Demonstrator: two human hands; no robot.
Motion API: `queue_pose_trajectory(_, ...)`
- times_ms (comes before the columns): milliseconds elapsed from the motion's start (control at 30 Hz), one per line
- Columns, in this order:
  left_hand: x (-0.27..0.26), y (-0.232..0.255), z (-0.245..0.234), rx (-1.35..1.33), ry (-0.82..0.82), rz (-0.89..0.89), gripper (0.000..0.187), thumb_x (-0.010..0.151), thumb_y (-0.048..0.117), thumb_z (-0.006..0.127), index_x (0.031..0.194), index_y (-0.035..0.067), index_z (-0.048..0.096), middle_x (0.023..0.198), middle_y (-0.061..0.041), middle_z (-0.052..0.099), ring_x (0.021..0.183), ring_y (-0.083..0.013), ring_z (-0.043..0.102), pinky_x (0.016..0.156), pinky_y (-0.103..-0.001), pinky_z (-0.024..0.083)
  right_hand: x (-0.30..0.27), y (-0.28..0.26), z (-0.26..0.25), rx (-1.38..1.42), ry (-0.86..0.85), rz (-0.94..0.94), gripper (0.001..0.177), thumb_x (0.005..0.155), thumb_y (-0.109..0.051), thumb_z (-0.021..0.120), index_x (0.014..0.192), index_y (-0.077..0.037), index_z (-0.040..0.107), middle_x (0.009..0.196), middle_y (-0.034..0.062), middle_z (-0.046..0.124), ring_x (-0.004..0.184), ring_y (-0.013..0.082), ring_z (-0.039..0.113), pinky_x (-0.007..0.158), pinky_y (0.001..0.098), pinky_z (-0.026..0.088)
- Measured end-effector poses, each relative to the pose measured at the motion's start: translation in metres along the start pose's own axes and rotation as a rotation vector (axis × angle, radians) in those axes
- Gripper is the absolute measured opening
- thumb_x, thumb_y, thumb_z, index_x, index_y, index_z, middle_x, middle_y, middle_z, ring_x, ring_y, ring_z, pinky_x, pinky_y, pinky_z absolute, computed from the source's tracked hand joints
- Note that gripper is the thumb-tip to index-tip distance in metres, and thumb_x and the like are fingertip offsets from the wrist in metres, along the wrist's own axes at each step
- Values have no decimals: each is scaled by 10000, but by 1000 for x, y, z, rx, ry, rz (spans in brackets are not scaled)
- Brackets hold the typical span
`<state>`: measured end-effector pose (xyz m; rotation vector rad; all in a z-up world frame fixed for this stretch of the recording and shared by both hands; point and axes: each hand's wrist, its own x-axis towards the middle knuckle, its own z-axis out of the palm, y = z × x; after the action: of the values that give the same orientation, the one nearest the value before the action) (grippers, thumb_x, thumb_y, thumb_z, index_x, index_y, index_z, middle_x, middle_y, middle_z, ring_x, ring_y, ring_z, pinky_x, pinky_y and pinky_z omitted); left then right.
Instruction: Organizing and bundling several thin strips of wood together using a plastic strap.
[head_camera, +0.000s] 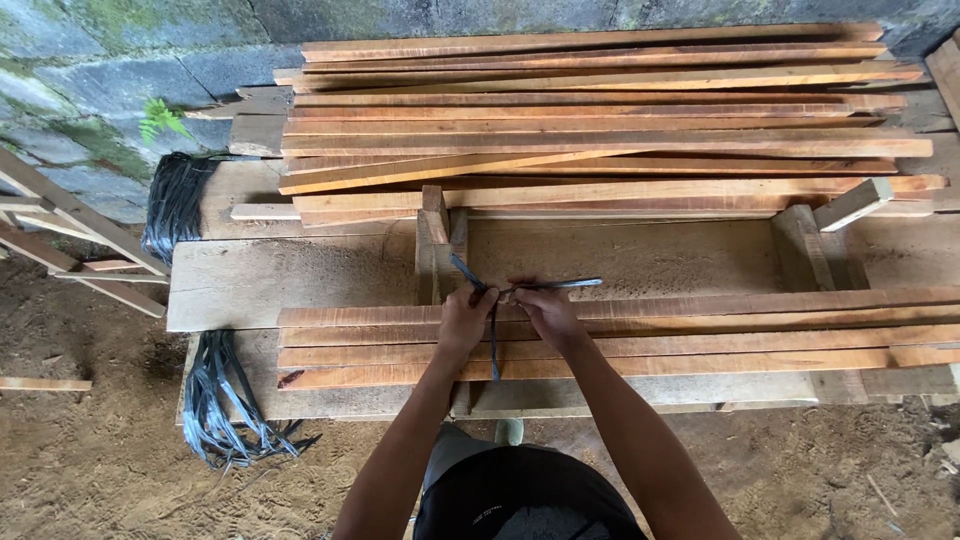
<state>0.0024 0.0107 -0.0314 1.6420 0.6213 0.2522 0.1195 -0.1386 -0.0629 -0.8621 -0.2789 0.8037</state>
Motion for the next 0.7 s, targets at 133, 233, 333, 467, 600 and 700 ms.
queue_pose_trajectory(133, -2, 9, -2, 56, 18, -40, 303, 979, 287, 693, 1071, 5, 751, 845, -100, 761, 739, -157, 701, 651, -345, 545, 2, 2, -2, 21, 6, 10, 176, 935, 10, 699, 1108, 24, 728, 1057, 123, 767, 936, 225, 732, 860, 368, 610)
queue_pose_trajectory(233, -1, 3, -1, 91, 28, -4, 295, 979, 274, 690, 1077, 1, 742, 867, -124, 770, 770, -179, 728, 671, -356, 555, 2, 1, 1, 14, 14, -2, 145, 963, -4, 700, 1098, 23, 748, 1055, 141, 776, 936, 243, 753, 859, 387, 629)
queue_pose_trajectory(333, -1, -4, 0, 66, 7, 58, 280, 975, 247, 676, 1089, -6, 718, 896, -140, 773, 812, -208, 750, 693, -374, 566, 2, 3, 2, -47, 45, 0, 147, 976, -27, 703, 1104, 20, 757, 1012, 134, 780, 913, 235, 761, 834, 383, 638)
queue_pose_trajectory(467, -6, 8, -2, 149, -22, 49, 289, 980, 261, 662, 1078, -6, 714, 895, -181, 763, 839, -278, 755, 714, -422, 555, 3, 5, 2, -94, 100, 36, 129, 976, -51, 700, 1079, 5, 757, 967, 97, 779, 883, 200, 751, 811, 356, 641)
queue_pose_trajectory(600, -5, 8, 0, 220, 4, 34, 302, 982, 287, 657, 1066, 2, 711, 910, -212, 755, 882, -344, 745, 754, -471, 547, 4, 4, 1, -94, 90, 6, 87, 994, -70, 704, 1024, -2, 748, 928, 92, 766, 863, 197, 745, 778, 353, 628)
queue_pose_trajectory(700, -6, 7, 2, 240, 18, 46, 291, 970, 277, 657, 1089, 17, 707, 941, -202, 757, 922, -362, 737, 790, -483, 548, 8, 0, 6, -70, 124, 0, 79, 996, -79, 696, 1009, -8, 728, 931, 90, 756, 854, 198, 742, 748, 360, 621)
